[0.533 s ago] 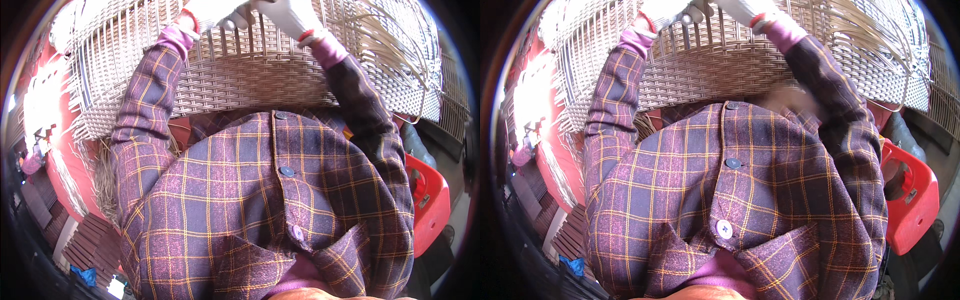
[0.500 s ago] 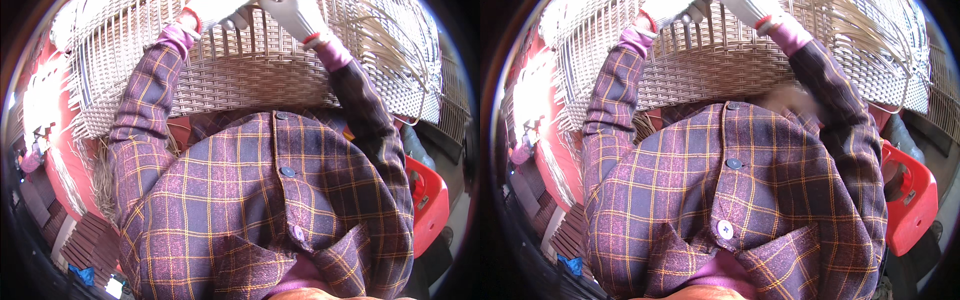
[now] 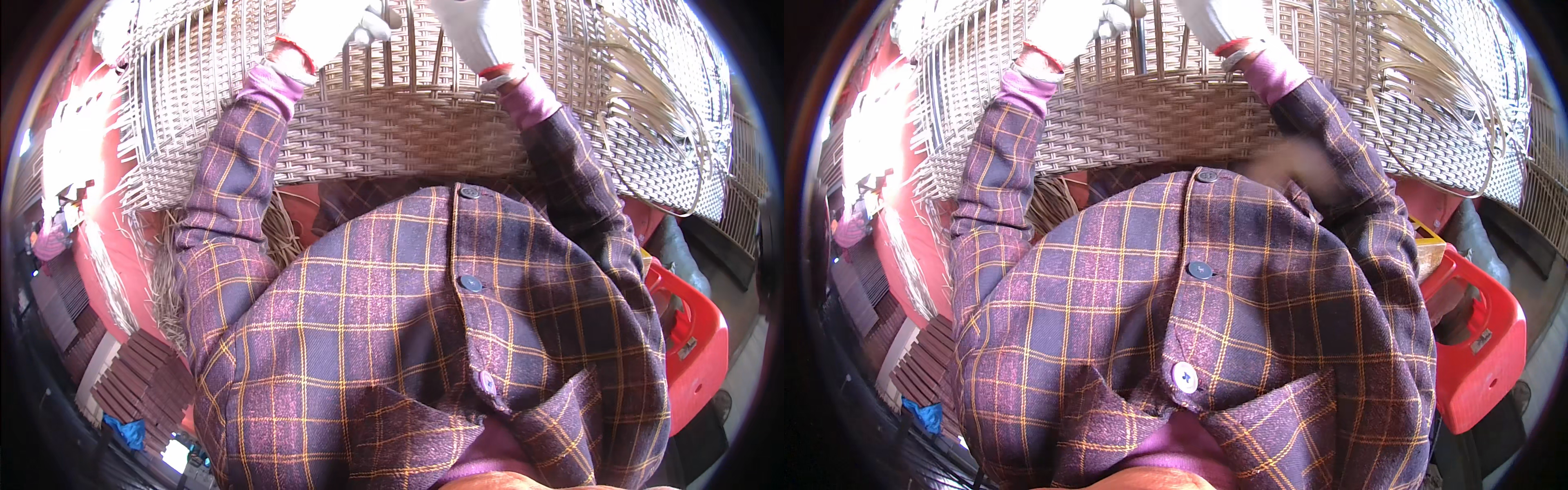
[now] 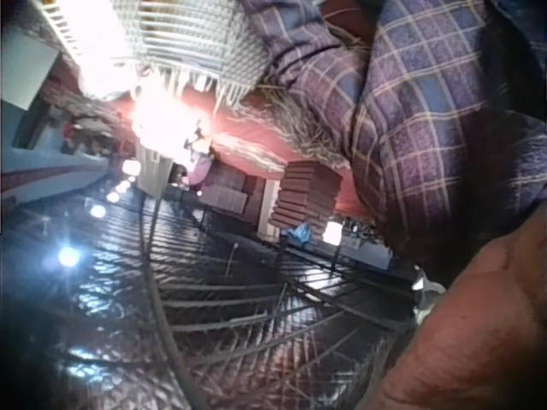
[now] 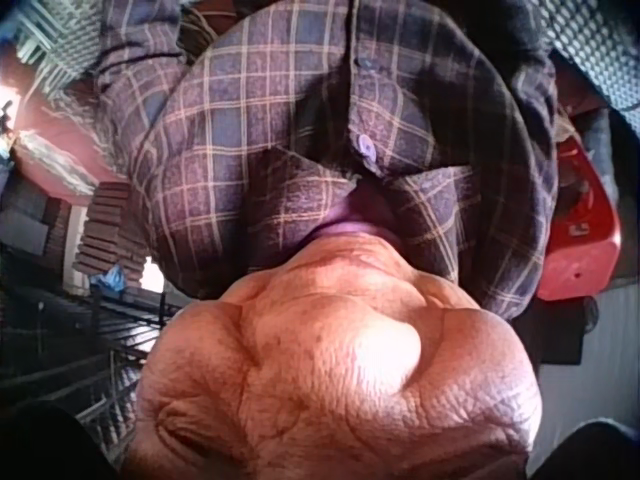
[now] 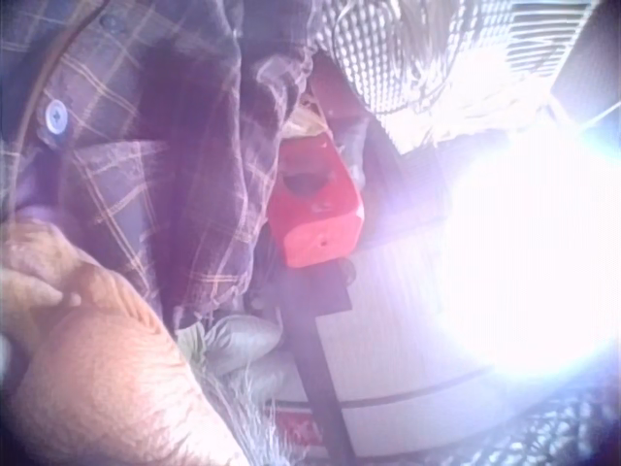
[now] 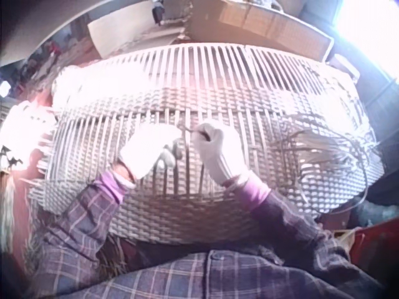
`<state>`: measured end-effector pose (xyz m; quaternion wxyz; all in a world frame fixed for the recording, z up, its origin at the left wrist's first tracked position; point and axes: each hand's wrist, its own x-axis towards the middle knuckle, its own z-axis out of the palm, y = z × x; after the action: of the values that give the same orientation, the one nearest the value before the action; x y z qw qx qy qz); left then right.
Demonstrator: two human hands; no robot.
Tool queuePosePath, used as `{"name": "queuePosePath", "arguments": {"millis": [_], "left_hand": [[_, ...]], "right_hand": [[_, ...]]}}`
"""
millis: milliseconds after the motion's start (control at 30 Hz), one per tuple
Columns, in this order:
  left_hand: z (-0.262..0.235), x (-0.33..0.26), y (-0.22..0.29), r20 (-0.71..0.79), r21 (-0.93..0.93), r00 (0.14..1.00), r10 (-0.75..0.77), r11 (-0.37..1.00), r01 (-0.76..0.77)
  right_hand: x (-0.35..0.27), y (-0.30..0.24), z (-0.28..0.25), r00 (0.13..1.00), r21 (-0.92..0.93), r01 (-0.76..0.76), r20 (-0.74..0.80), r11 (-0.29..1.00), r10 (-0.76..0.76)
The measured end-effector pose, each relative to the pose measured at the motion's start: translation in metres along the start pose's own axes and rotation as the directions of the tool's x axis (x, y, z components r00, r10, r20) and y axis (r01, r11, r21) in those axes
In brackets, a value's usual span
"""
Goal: The person weaves a large cylindrical basket by hand, interlacing thin flexible strips through vertical ribs. They repeatedly pull strips through the weave, rotate the basket to access new sections, and tighten the pattern to maintain uniformity.
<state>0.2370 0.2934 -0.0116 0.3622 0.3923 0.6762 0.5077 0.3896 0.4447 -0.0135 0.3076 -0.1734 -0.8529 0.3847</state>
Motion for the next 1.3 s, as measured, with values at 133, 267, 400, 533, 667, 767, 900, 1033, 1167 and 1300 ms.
{"name": "queuePosePath", "arguments": {"millis": [133, 267, 400, 533, 667, 767, 900, 1033, 1167, 1300], "left_hand": [[0.002, 0.0, 0.004, -0.061, -0.085, 0.995, -0.076, 0.994, 0.07], [-0.017, 0.0, 0.023, 0.113, 0.241, 0.983, -0.147, 0.963, 0.116], [-0.056, -0.015, 0.034, 0.119, 0.171, 0.984, 0.132, 0.974, -0.151], [-0.061, -0.01, 0.016, 0.026, -0.1, 0.986, -0.166, 0.981, 0.168], [-0.034, -0.008, -0.01, -0.052, -0.003, 0.975, -0.214, 0.977, 0.214], [-0.025, -0.012, -0.008, -0.12, -0.035, 0.993, -0.017, 0.999, 0.013], [-0.03, -0.009, 0.014, -0.023, 0.2, 0.996, -0.088, 0.976, 0.091], [-0.064, -0.005, 0.024, 0.332, 0.809, 0.934, 0.134, 0.468, -0.355], [-0.074, -0.013, 0.007, 0.283, 0.85, 0.879, 0.384, 0.323, -0.416], [-0.066, -0.037, 0.02, 0.193, 0.744, 0.841, 0.505, 0.483, -0.461]], "right_hand": [[-0.001, -0.008, 0.003, 0.983, 0.093, 0.026, 0.179, 0.995, -0.042], [0.003, -0.019, 0.006, 0.981, 0.089, 0.101, 0.154, 0.991, -0.114], [0.006, -0.022, 0.015, 0.967, 0.228, 0.241, 0.022, 0.943, -0.253], [0.004, -0.015, 0.018, 0.975, 0.334, -0.083, 0.221, 0.939, 0.007], [0.005, -0.014, 0.026, 1.0, 0.166, 0.016, 0.007, 0.986, -0.017], [0.007, -0.022, 0.033, 0.982, -0.105, 0.113, 0.161, 0.988, -0.095], [0.009, -0.03, 0.023, 0.94, 0.088, -0.025, 0.342, 0.996, -0.007], [0.01, -0.036, 0.021, 0.969, 0.034, 0.247, -0.001, 0.968, -0.247], [0.008, -0.045, 0.029, 0.9, 0.235, -0.098, 0.435, 0.967, -0.014], [-0.002, -0.056, 0.026, 0.94, 0.352, -0.314, 0.245, 0.882, 0.237]]}}
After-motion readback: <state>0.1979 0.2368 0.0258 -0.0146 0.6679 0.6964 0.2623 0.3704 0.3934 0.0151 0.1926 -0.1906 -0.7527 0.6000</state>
